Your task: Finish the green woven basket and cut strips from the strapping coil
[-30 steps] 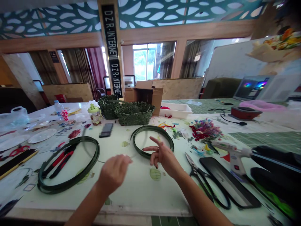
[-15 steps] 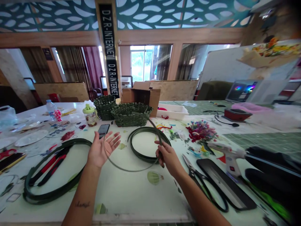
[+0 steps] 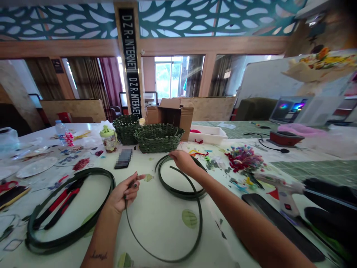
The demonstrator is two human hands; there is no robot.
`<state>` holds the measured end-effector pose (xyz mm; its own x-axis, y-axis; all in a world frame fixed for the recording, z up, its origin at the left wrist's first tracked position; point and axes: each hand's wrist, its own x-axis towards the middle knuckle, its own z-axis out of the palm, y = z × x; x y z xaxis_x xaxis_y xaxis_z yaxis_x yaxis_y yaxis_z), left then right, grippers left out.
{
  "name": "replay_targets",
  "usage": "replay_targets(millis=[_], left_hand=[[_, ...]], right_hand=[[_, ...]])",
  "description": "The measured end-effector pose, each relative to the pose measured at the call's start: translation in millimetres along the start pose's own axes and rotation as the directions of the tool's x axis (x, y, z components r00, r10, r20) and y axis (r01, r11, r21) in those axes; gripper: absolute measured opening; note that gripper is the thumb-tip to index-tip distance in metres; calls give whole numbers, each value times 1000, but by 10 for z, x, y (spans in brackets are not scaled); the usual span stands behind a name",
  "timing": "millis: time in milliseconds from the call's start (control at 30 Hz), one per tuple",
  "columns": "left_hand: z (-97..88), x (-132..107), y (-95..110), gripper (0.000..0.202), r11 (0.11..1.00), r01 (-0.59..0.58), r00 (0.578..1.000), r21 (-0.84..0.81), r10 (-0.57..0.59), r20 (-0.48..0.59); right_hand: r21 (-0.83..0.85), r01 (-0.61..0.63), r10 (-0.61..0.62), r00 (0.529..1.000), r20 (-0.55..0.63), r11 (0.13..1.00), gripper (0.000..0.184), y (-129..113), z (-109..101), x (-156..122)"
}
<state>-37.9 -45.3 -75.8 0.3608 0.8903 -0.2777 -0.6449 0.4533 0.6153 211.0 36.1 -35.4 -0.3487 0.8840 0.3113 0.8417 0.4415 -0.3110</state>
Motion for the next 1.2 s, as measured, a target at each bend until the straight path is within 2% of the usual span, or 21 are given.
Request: replay_targets(millis=[100, 200, 300, 400, 467, 567, 633, 700, 767, 833, 900, 933, 1000, 1067, 1133, 1200], left_hand=[[18, 36, -42, 34, 999, 29, 997, 19, -28, -69], [13, 50, -56, 36, 999, 42, 997, 17, -41, -68], [4, 46, -48, 37, 999, 21, 1000, 28, -20, -24], [-7, -5, -11, 35, 999, -14, 997, 31, 11, 74], [-18, -65, 35, 35, 998, -59, 986, 2, 58, 154], [-34, -157, 107, 37, 979, -173, 953, -112, 195, 231], [-40, -194, 137, 39, 954, -229, 928, -195, 274, 252], [-45, -209, 148, 38, 937, -235, 916, -258, 302, 263], [-50, -210, 151, 34, 922, -222, 912, -319, 312, 267], [-61, -204, 153, 31, 891, -231, 898, -391, 350, 266], [-74, -192, 155, 30, 857, -254, 879, -448, 398, 262], [-81, -184, 155, 30, 845, -267, 873, -463, 415, 256], [-89, -163, 148, 31, 833, -293, 867, -469, 438, 237], [-91, -140, 133, 32, 825, -326, 862, -462, 460, 214], [-91, -117, 116, 33, 813, -363, 851, -456, 489, 193], [-94, -101, 106, 33, 795, -395, 838, -460, 517, 176]], right_hand=[[-141, 108, -84, 983, 165, 984, 18, -108, 140, 476], [-245, 153, -75, 951, 299, 957, 27, -179, 314, 734], [-307, 152, -22, 922, 387, 940, 28, -175, 415, 819], [-339, 140, 24, 899, 436, 930, 30, -137, 421, 844], [-352, 135, 37, 897, 441, 926, 30, -125, 374, 859], [-376, 120, 42, 918, 395, 919, 29, -115, 199, 846], [-413, 82, 72, 936, 344, 907, 28, -75, 6, 751], [-454, 38, 119, 943, 311, 890, 26, 11, -215, 539], [-472, 29, 149, 930, 335, 881, 22, 130, -403, 213], [-463, 33, 174, 902, 396, 886, 31, 248, -502, -174], [-422, 44, 160, 885, 437, 906, 43, 334, -489, -541], [-381, 60, 121, 892, 436, 923, 45, 361, -447, -693], [-282, 117, 0, 924, 383, 952, 37, 387, -323, -917], [-223, 168, -92, 944, 317, 960, 20, 385, -199, -1041], [-220, 184, -115, 950, 291, 958, 6, 371, -124, -1099], [-225, 185, -119, 953, 277, 957, 11, 359, -107, -1132]])
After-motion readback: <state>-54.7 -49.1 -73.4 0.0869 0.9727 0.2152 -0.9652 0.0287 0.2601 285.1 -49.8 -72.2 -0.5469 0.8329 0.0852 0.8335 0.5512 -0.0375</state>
